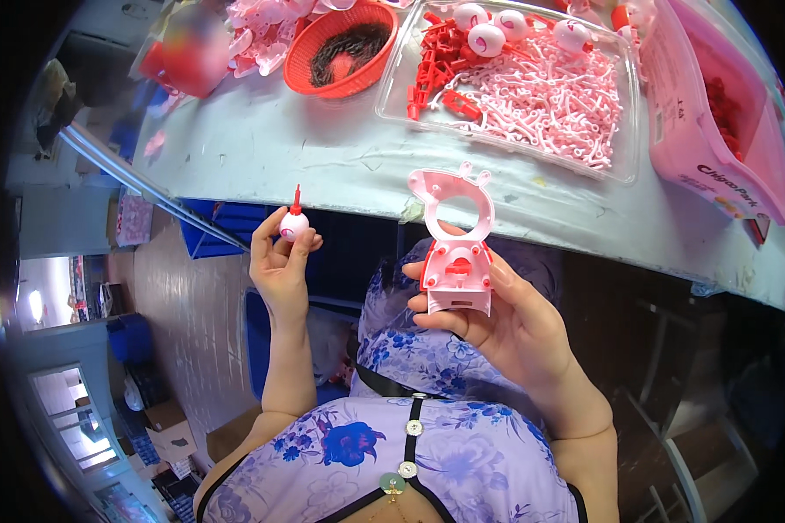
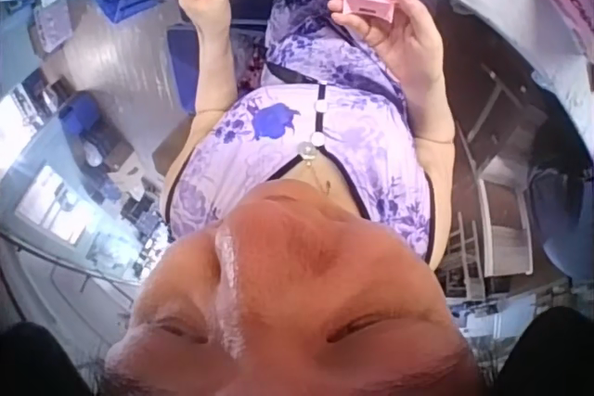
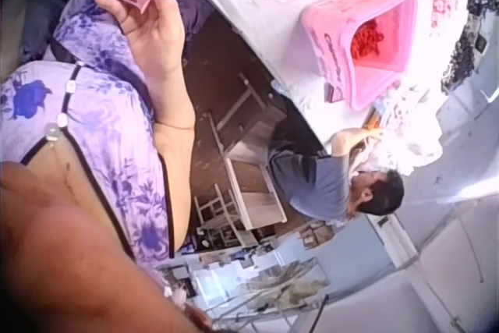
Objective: The person assembles small pink and white plastic toys by hand. They pick up a white head piece and a pink body frame, insert the head into the body, and attach small red limbs to the frame. The process is repeated for multiple units, with finished toys placed into a yellow basket.
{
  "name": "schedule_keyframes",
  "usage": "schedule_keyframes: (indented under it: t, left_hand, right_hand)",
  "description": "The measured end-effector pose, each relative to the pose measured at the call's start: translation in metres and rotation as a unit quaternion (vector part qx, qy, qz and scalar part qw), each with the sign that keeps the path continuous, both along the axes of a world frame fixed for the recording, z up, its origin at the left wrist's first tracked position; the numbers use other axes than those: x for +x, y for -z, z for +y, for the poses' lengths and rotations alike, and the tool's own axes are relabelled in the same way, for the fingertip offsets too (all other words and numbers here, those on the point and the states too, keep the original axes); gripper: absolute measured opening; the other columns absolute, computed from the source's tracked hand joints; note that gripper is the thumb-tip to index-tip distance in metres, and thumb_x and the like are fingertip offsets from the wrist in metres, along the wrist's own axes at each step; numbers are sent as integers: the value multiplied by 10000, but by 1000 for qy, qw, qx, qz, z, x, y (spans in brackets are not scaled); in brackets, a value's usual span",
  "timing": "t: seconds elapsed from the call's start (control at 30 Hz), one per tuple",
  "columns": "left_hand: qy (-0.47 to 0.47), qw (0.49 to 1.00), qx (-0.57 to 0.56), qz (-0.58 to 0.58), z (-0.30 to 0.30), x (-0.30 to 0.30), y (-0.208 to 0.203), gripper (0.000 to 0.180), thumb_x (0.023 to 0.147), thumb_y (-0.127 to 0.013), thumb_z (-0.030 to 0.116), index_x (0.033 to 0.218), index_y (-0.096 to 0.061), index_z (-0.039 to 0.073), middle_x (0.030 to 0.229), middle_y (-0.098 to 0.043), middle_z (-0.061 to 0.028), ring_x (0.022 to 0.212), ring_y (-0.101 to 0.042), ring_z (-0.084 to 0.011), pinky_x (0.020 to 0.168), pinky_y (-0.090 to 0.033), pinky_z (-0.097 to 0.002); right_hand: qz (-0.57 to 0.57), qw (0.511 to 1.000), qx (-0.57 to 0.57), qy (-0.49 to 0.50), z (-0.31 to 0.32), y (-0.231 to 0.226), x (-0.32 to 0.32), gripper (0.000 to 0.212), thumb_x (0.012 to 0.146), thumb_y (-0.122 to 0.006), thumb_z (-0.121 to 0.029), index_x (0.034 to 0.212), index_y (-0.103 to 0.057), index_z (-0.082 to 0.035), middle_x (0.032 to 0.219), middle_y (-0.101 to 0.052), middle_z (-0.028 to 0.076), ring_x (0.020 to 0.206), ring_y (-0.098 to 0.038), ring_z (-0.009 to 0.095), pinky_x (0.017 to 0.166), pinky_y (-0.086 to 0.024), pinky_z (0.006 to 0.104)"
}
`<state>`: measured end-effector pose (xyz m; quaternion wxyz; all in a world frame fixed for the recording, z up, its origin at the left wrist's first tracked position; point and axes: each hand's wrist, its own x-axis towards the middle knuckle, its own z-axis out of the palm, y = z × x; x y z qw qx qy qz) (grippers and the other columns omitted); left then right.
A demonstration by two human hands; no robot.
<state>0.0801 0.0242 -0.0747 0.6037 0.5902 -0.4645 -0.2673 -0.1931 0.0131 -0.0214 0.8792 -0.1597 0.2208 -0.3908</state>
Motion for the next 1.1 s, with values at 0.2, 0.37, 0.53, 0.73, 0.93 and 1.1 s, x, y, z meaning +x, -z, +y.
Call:
schedule_keyframes:
  t: [0.2, 0.37, 0.53, 0.73, 0.93, 1.1]
  left_hand:
    - [13, 1000, -12, 9, 1, 1, 4, 290, 881, -623, -39, 1135, -484, -36, 978, -587, -144, 812, -662, -175, 738, -593, -295]
    - [7, 999, -30, 31, 0, -1, 8, 244, 905, -619, 22, 1114, -501, -24, 944, -610, -146, 762, -677, -188, 696, -604, -310]
    - [-14, 995, -34, 92, 0, -4, 10, 235, 906, -633, 55, 1096, -516, -18, 926, -619, -131, 753, -679, -184, 686, -606, -318]
    - [131, 935, 34, 328, -4, 17, -5, 303, 977, -544, 258, 1109, -528, -15, 999, -651, -200, 740, -665, -157, 683, -584, -272]
    - [211, 850, 59, 479, -2, -3, -23, 434, 991, -505, 305, 1244, -476, -47, 1086, -627, -235, 842, -662, -169, 746, -579, -252]
    - [249, 901, 35, 354, -11, -26, -29, 490, 951, -570, 138, 1376, -398, -37, 1219, -567, -228, 995, -646, -219, 886, -546, -317]
  right_hand:
    - [0, 1000, -2, 24, -2, 4, -8, 523, 1011, -336, -318, 1375, -358, 56, 1314, -473, 302, 1100, -599, 328, 955, -500, 407]
    - [-21, 1000, -1, 21, -3, 8, -10, 528, 1012, -328, -322, 1368, -367, 66, 1307, -479, 303, 1104, -599, 322, 957, -499, 406]
    - [-5, 1000, -13, 10, -5, 2, -2, 531, 1011, -330, -324, 1352, -390, 79, 1291, -494, 303, 1084, -610, 315, 946, -508, 397]
    - [13, 1000, -17, 6, 7, -10, 5, 535, 1007, -347, -333, 1355, -386, 72, 1266, -517, 294, 1059, -620, 305, 926, -519, 388]
    - [23, 999, 3, 46, 19, -11, -4, 533, 1009, -353, -327, 1344, -397, 85, 1259, -510, 317, 1017, -642, 316, 883, -548, 380]
    - [-17, 1000, -14, -2, 19, 9, -15, 538, 1018, -366, -303, 1459, -255, -16, 1365, -448, 236, 1168, -558, 302, 1008, -453, 402]
